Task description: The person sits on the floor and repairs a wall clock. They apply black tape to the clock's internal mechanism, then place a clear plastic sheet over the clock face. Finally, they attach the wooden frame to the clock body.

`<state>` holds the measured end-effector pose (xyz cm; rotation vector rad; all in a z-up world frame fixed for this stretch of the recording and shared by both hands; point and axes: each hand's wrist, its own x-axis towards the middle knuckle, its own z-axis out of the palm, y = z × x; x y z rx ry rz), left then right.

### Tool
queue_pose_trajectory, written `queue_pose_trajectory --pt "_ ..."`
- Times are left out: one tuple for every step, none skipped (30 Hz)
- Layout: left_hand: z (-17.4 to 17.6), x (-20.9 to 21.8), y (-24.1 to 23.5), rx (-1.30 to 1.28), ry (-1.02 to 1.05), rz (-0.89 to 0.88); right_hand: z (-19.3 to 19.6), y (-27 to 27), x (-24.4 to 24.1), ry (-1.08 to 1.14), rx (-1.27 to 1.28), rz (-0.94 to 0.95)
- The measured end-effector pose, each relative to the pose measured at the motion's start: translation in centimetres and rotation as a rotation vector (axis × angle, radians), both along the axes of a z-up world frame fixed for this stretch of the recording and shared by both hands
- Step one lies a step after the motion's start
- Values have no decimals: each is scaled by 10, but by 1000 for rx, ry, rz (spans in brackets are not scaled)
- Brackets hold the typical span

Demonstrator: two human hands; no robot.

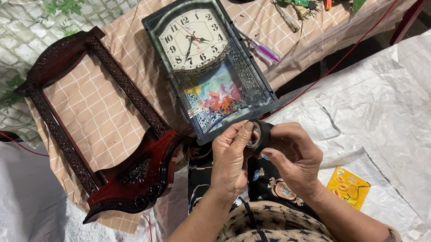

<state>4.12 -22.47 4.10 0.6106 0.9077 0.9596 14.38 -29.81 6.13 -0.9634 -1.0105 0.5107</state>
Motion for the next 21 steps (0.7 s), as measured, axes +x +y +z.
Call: queue_pose_trajectory --pt "-1 2 0 -1 0 -1 0 1 0 0 -1 -1" --pt "-1 3 0 -13 1 9 1 2 0 -14 -12 -5" --pt "-2 4 -1 -25 2 20 1 3 0 -29 -23 -8" --pt "4 5 -3 -24 2 18 -2 2 2 -28 -21 -11" --pt "10 6 -5 -41 8 23 -4 1 3 -35 -19 -20" --pt "16 6 -8 -62 17 29 -7 -1 4 -39 -19 -29" --pt "15 7 -9 -64 19 26 -11 -1 6 -37 -21 -32" --pt "14 8 -10 -65 17 36 -15 0 7 -52 -1 -49" --pt "14 9 -10 -67 14 46 -20 0 8 -67 19 -67" --pt "13 11 -11 -68 16 44 -20 -2 8 -65 18 -69" --pt "13 12 -12 -66 23 51 -20 -4 8 -68 4 -86" --pt "13 14 -12 -62 30 57 -21 -6 8 -72 -10 -104" --pt "12 14 -11 -62 30 54 -26 -5 11 -71 -9 -107" --pt "10 14 -11 -64 15 63 -31 -6 14 -73 -33 -121" --pt "9 13 -11 -67 0 72 -37 -7 16 -75 -56 -135" --pt "11 14 -11 -67 0 70 -33 -6 16 -75 -56 -137" --pt "12 15 -11 -56 9 77 -30 -6 17 83 -111 -68" --pt "14 14 -11 -47 20 86 -26 -6 17 243 -167 4" --pt "14 16 -11 -49 22 85 -29 -7 18 244 -169 3" --pt "13 17 -10 -9 47 89 -31 -7 20 242 -200 19" --pt "12 19 -10 30 72 92 -34 -7 22 241 -231 36"
